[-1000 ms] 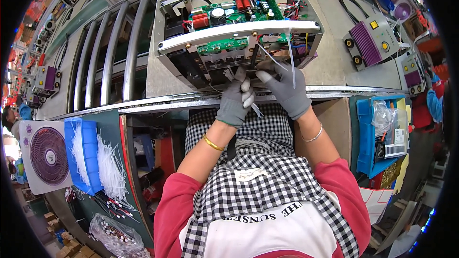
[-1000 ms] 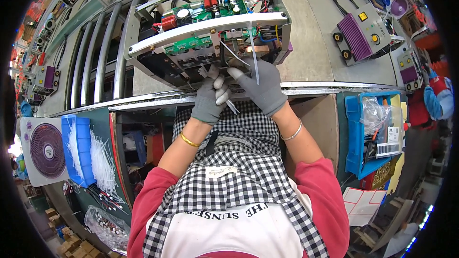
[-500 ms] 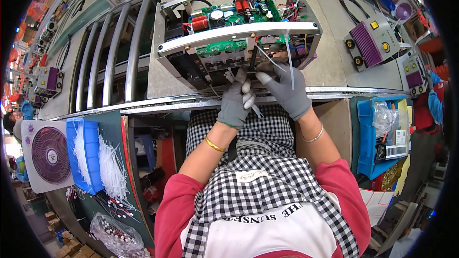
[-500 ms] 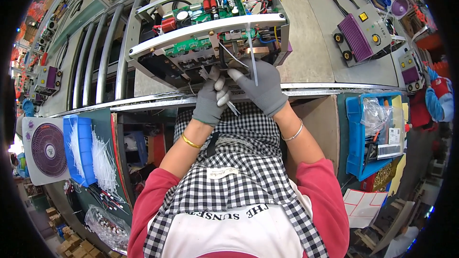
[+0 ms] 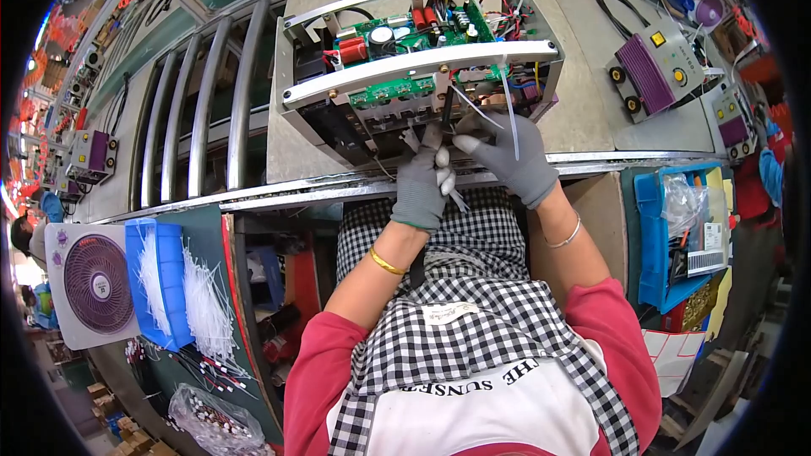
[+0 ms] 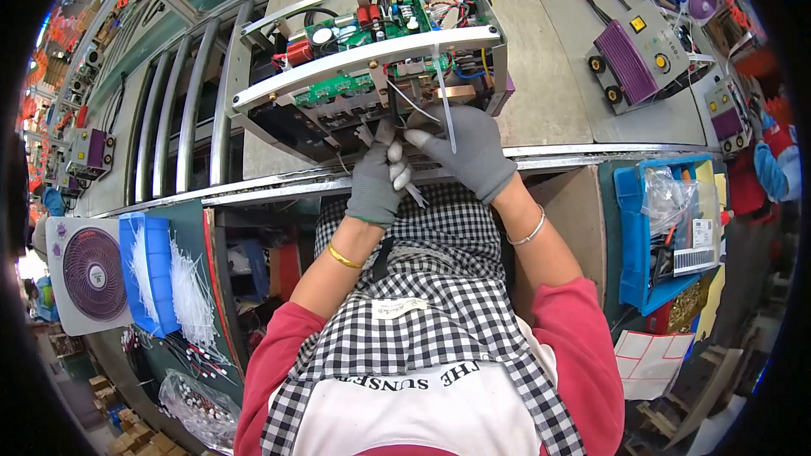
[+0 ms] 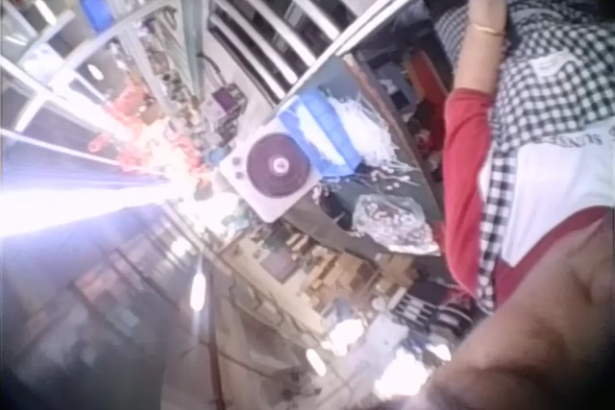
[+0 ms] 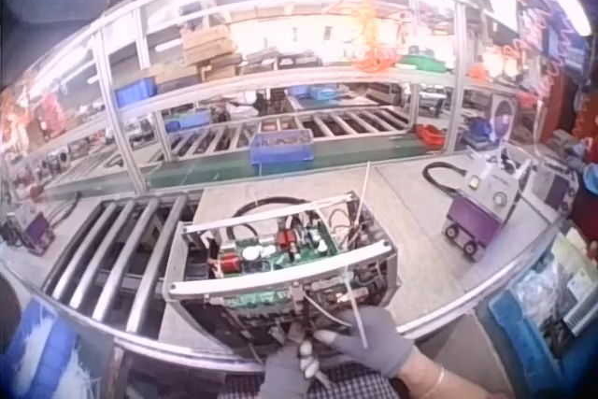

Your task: Assembling the internal components, wiring, and zip-tying cables within an electronic power enclosure on an assembly line.

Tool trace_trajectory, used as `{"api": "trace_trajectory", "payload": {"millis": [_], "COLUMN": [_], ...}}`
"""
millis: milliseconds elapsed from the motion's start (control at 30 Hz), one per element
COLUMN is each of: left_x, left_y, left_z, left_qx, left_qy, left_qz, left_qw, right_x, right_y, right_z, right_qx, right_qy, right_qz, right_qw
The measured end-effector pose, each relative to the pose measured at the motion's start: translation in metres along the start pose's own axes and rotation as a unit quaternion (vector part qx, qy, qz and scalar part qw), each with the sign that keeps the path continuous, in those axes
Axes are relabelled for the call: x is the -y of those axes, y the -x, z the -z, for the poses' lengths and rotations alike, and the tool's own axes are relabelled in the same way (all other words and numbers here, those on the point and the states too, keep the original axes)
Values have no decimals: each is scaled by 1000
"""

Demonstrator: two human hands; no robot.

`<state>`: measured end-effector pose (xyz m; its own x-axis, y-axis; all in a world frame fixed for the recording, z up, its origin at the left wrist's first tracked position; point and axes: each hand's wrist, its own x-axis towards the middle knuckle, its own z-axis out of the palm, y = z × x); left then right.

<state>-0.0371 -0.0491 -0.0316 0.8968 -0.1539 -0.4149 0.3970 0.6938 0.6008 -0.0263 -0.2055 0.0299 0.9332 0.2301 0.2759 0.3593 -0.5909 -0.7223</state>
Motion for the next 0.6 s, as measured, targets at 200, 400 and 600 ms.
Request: {"api": "trace_trajectory", "payload": {"millis": [200, 400, 600], "left_x": [-9, -16, -23], "left_y": [13, 15, 10], "left_z": [-8, -11, -4], "left_qx": [-12, 9, -40], "left_qy": [-88, -198, -414], "left_qz": [-9, -55, -222], "left_qw": [996, 979, 882], "right_x": [-2, 7, -4], "right_y": [3, 16, 30], "right_z": [2, -1, -18], "right_qx": [-16, 21, 25], "right_qy": [37, -72, -128], "right_qz": [43, 50, 100], "right_qw": [998, 996, 986]}}
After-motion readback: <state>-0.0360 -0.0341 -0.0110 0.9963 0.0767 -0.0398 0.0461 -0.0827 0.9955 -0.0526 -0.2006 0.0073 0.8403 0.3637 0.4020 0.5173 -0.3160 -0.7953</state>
